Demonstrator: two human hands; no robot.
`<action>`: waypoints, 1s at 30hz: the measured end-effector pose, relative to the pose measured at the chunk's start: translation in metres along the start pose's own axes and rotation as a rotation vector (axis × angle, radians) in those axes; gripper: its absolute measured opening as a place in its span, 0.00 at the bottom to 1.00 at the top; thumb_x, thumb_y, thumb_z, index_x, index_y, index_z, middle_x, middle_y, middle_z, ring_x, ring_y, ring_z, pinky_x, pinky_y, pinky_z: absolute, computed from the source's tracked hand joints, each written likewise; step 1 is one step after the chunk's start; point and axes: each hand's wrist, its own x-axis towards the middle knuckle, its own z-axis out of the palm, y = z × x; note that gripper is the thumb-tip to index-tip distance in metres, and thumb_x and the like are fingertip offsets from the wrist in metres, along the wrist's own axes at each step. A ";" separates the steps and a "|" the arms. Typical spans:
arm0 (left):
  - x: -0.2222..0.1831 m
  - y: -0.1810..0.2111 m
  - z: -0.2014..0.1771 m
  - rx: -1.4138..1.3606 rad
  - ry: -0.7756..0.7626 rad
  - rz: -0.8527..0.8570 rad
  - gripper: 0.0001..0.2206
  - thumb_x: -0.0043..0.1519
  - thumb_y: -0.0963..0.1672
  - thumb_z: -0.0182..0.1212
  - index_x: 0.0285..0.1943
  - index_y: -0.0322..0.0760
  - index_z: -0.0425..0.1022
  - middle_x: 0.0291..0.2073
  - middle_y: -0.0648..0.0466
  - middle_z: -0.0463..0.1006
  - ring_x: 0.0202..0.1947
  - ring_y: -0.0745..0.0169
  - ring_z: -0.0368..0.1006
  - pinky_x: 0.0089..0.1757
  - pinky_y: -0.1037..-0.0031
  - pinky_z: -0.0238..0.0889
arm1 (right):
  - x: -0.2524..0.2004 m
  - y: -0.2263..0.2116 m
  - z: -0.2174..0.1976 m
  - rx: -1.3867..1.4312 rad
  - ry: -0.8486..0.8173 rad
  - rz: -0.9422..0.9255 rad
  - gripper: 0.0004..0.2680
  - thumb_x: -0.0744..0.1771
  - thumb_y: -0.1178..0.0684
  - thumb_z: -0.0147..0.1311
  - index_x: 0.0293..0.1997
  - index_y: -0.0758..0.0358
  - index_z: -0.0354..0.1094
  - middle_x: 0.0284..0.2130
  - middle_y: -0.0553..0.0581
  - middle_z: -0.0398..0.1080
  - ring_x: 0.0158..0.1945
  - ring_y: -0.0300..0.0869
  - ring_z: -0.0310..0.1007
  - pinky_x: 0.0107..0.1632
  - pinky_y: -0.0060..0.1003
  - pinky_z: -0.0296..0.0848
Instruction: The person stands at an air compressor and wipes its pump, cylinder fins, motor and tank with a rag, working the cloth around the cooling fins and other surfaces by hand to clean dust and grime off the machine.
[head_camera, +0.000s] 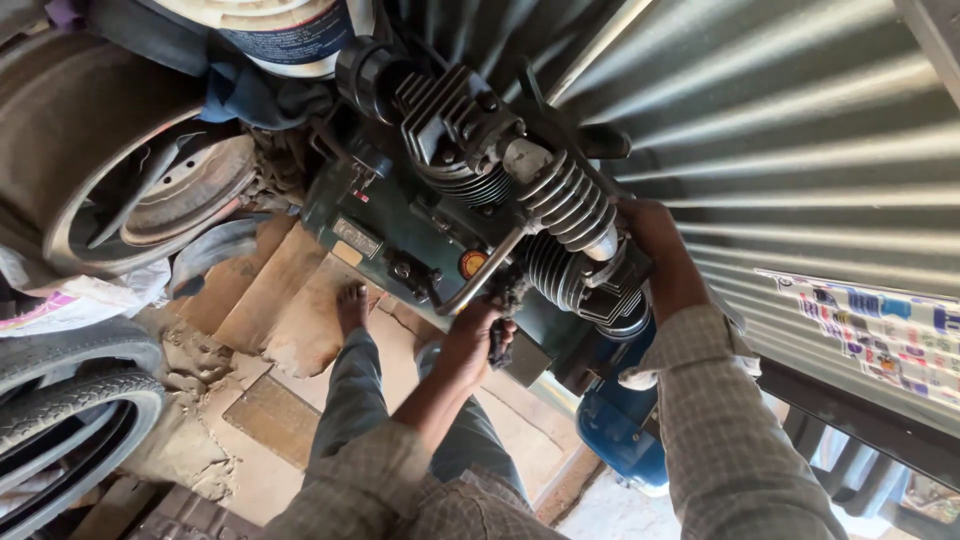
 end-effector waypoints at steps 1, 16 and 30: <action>0.014 -0.015 -0.006 0.065 -0.004 -0.012 0.06 0.65 0.43 0.53 0.42 0.33 0.73 0.27 0.54 0.74 0.25 0.69 0.68 0.28 0.77 0.63 | 0.008 0.011 -0.005 -0.103 0.039 -0.048 0.13 0.70 0.47 0.55 0.49 0.70 0.74 0.38 0.60 0.77 0.39 0.43 0.74 0.43 0.35 0.71; 0.030 -0.092 -0.271 1.952 -0.182 0.501 0.07 0.64 0.44 0.51 0.36 0.40 0.72 0.28 0.45 0.79 0.27 0.47 0.77 0.31 0.57 0.69 | -0.136 0.033 0.010 -0.449 0.608 -0.023 0.11 0.71 0.47 0.54 0.44 0.67 0.74 0.31 0.63 0.75 0.33 0.50 0.74 0.38 0.45 0.73; -0.080 0.051 -0.007 1.279 -0.510 0.130 0.11 0.59 0.43 0.53 0.43 0.30 0.74 0.35 0.42 0.78 0.38 0.49 0.75 0.41 0.62 0.67 | -0.308 -0.016 0.244 1.709 -0.165 0.190 0.22 0.64 0.37 0.49 0.58 0.61 0.66 0.51 0.58 0.74 0.53 0.49 0.75 0.54 0.48 0.72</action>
